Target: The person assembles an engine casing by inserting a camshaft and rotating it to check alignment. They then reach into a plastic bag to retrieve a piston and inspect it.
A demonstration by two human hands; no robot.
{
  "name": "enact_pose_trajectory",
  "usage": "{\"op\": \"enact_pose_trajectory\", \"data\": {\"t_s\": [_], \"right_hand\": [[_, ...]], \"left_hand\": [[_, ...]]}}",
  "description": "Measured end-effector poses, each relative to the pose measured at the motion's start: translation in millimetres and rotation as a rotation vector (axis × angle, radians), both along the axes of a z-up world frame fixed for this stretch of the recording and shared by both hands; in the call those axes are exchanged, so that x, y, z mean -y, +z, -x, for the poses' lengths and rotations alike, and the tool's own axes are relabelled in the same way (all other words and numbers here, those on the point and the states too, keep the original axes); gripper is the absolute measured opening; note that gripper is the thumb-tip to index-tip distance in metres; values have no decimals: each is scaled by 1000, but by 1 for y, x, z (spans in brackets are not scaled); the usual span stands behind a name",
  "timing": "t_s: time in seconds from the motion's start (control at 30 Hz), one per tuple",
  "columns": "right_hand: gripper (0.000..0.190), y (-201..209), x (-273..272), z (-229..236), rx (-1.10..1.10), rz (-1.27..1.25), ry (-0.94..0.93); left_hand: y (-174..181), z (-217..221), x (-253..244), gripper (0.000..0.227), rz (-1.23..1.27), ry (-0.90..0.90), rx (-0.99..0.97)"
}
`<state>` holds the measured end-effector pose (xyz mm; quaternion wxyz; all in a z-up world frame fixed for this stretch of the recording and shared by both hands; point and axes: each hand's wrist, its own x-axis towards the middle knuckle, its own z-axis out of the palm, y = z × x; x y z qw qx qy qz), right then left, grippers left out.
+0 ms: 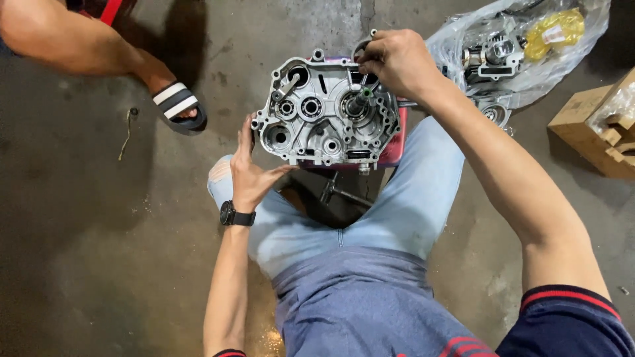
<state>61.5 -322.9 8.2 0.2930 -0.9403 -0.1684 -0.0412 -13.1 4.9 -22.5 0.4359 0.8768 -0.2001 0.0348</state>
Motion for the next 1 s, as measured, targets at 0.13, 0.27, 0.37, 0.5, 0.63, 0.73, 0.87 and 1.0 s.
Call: {"op": "enact_pose_trajectory", "data": {"t_s": [0.13, 0.27, 0.37, 0.5, 0.63, 0.73, 0.87, 1.0], "right_hand": [[18, 24, 1, 22, -5, -44, -4], [99, 76, -5, 58, -270, 55, 49], [132, 80, -16, 71, -478, 287, 103], [144, 58, -18, 66, -467, 484, 133], [140, 64, -24, 67, -533, 513, 120], [136, 62, -25, 66, -548, 531, 133], [134, 56, -22, 67, -513, 529, 168], [137, 52, -18, 64, -480, 507, 202]], "left_hand": [[12, 0, 3, 106, 47, -16, -38], [23, 0, 8, 109, 61, -46, -89], [29, -3, 10, 111, 50, -44, -83], [20, -27, 23, 76, -35, 32, 17], [26, -35, 37, 60, -7, -6, -137], [2, -37, 37, 40, -70, 28, 122], [-3, -39, 36, 37, -55, 50, 181], [7, -39, 36, 40, -137, 25, 140]]}}
